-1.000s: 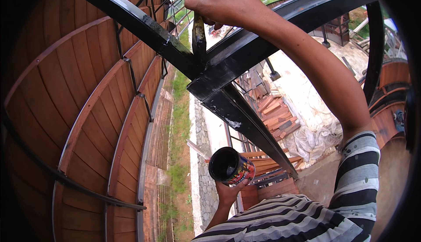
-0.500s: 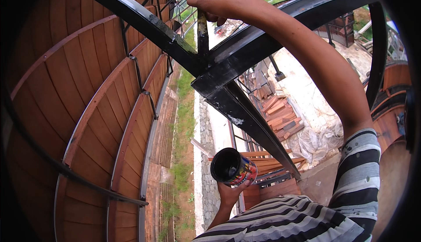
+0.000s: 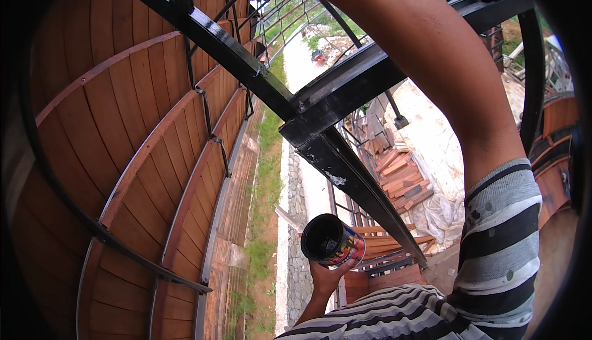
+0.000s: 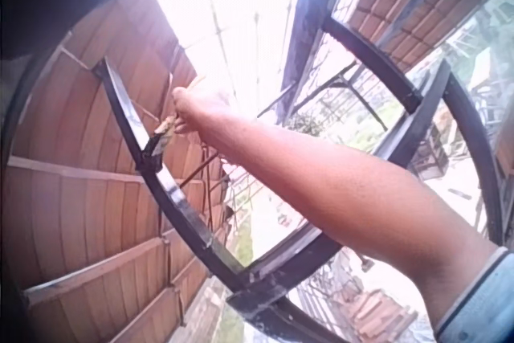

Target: The person paints black metal support beams of a curved wooden structure using a paintbrush and a can of black paint. They repeatedly dip the brush into the can and apply paint to various sections of the frame while standing on the wooden floor.

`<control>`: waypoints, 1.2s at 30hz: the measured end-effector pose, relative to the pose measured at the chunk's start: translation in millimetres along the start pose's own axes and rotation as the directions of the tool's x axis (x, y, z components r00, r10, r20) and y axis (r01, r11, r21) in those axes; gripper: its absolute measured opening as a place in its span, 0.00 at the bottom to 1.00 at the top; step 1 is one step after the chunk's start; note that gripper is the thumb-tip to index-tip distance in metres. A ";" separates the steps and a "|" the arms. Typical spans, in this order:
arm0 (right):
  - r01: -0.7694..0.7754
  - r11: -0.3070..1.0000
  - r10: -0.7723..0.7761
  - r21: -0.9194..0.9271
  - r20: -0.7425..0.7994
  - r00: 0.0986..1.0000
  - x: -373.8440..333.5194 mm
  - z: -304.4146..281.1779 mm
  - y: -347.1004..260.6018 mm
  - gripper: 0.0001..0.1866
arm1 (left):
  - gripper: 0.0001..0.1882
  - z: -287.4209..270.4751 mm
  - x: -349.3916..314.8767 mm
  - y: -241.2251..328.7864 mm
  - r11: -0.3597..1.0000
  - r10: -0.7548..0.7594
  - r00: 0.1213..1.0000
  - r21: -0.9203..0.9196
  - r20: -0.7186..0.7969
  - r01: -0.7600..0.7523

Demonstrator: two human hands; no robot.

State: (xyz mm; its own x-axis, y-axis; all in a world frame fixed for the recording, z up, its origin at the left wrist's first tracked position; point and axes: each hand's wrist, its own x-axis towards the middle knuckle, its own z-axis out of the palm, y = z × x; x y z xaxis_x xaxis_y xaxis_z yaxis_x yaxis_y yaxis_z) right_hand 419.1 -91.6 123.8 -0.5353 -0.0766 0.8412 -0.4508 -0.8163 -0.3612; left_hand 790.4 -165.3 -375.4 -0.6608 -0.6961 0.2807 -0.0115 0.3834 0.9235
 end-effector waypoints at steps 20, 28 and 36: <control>-0.062 0.975 0.062 0.215 0.006 0.998 69.5 50.0 -1.2 0.15 | 0.49 -17.8 -5.4 -4.9 1.000 0.028 0.995 0.016 -0.099 -0.026; -0.161 0.916 0.232 0.367 -0.157 0.960 50.4 43.9 58.1 0.18 | 0.47 -37.2 -14.3 2.6 0.994 -0.027 0.991 0.106 -0.133 0.041; -0.193 0.959 0.222 -0.206 0.126 0.967 58.9 2.8 35.0 0.19 | 0.47 -30.8 1.3 0.8 0.996 -0.080 0.985 0.021 -0.155 0.084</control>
State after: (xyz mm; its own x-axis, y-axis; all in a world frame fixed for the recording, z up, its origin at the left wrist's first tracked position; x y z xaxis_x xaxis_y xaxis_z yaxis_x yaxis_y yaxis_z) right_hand 373.8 -126.2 161.8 -0.5276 -0.3272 0.7839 -0.4762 -0.6503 -0.5919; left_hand 812.7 -184.6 -366.2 -0.5333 -0.8101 0.2435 -0.0829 0.3365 0.9380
